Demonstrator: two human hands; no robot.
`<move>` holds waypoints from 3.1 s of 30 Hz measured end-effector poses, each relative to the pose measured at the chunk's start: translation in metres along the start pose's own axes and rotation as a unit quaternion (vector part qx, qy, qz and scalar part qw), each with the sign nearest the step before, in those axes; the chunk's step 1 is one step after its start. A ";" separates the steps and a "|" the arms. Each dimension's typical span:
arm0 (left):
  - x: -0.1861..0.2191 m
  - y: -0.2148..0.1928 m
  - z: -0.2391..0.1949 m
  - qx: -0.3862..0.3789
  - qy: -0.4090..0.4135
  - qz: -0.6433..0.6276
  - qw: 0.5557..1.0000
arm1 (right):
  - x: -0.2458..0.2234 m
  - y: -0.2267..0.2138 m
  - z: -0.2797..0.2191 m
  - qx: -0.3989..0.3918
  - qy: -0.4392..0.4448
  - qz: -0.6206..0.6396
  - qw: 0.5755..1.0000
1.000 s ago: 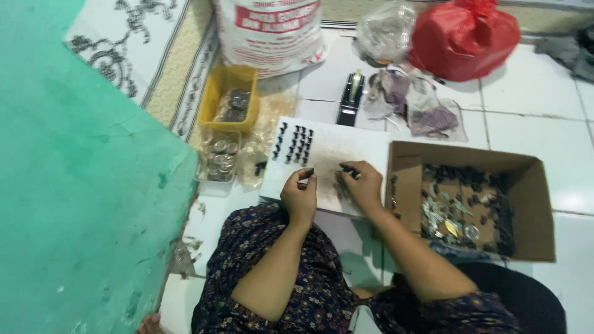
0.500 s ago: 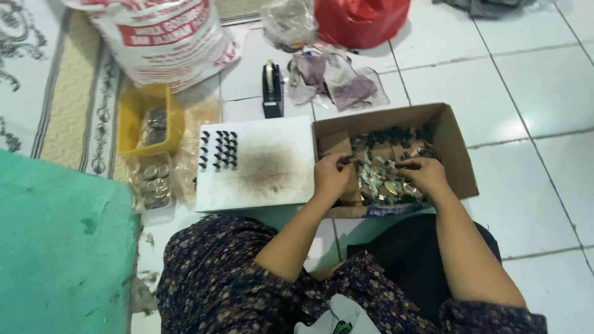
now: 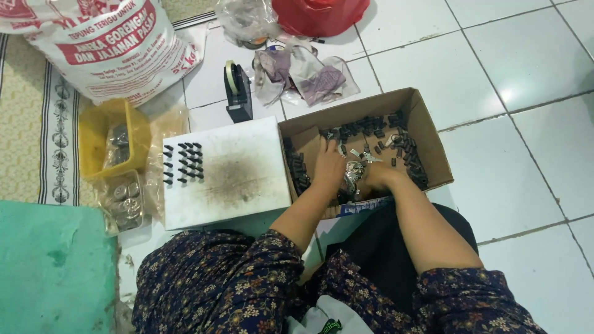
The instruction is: The person is cleaning and organizing metal standoffs for glass railings by picking them from a box and placing them into a foam board.
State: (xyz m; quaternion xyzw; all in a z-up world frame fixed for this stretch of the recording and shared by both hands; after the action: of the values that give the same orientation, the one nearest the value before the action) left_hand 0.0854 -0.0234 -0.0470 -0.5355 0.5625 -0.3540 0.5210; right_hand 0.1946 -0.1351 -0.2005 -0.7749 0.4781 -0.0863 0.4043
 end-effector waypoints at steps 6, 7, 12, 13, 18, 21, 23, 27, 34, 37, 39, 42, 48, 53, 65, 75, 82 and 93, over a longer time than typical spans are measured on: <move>0.029 -0.007 0.000 -0.285 -0.052 0.119 0.950 | -0.021 0.016 -0.009 -0.098 -0.043 0.006 0.994; 0.033 0.004 0.007 -0.284 -0.051 0.119 0.950 | -0.021 0.008 -0.013 -0.097 -0.042 0.006 0.994; 0.041 0.010 0.008 -0.168 -0.083 -0.063 0.980 | -0.014 -0.010 -0.016 -0.006 0.017 0.051 0.999; 0.048 0.038 0.014 -0.170 -0.082 -0.063 0.980 | -0.019 -0.005 -0.014 -0.008 0.017 0.052 0.998; 0.049 0.048 0.009 0.076 -0.091 -0.164 0.979 | -0.063 -0.037 -0.068 0.013 0.051 0.033 0.998; 0.055 0.102 0.026 -0.034 -0.064 -0.287 0.955 | -0.054 -0.027 -0.051 0.005 0.043 -0.022 0.999; 0.062 0.122 0.039 -0.042 -0.069 -0.290 0.954 | -0.043 -0.011 -0.035 -0.010 0.037 -0.045 0.998; 0.068 0.117 0.037 -0.087 -0.105 -0.410 0.902 | -0.047 -0.028 -0.057 0.026 0.040 -0.011 0.999; 0.039 0.115 0.050 -0.105 -0.149 -0.518 0.836 | -0.033 -0.064 -0.075 0.095 0.047 0.098 0.990; 0.014 0.105 0.046 -0.055 -0.204 -0.590 0.779 | -0.028 -0.077 -0.078 0.101 0.043 0.146 0.983; 0.001 0.082 0.033 -0.057 -0.226 -0.683 0.692 | 0.006 -0.061 -0.047 0.149 0.065 0.277 0.947; -0.013 0.026 0.004 -0.065 -0.229 -0.697 0.676 | -0.001 -0.069 -0.077 0.127 0.063 0.425 0.894; -0.021 0.037 0.011 -0.002 -0.213 -0.752 0.623 | -0.032 -0.088 -0.103 0.082 -0.003 0.636 0.767; -0.006 0.057 0.021 -0.001 -0.195 -0.862 0.468 | -0.021 -0.074 -0.082 0.036 -0.038 0.665 0.745; -0.020 0.028 0.003 0.084 -0.157 -0.807 0.563 | -0.027 -0.088 -0.089 0.119 -0.074 0.635 0.760; -0.035 0.033 -0.014 0.054 -0.188 -0.858 0.475 | -0.041 -0.092 -0.100 0.119 -0.085 0.654 0.743; -0.038 0.048 -0.042 0.020 -0.209 -0.905 0.369 | -0.014 -0.065 -0.061 0.154 -0.001 0.332 0.931; -0.042 0.034 -0.081 0.038 -0.274 -0.913 0.300 | -0.035 -0.045 -0.052 0.184 0.015 0.029 0.982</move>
State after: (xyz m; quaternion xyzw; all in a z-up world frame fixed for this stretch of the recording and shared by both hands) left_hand -0.0051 0.0106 -0.0537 -0.7518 -0.4760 -0.4562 0.0078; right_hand 0.1794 -0.1257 -0.1252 -0.6720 0.4823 -0.1728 0.5348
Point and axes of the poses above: each hand's wrist, its own z-axis towards the middle knuckle, its own y-axis out of the palm, x = y × z, the point moved 5 cm from there along z, towards the middle knuckle, and after that the axes turned 2 degrees about z, right-handed, at the moved point
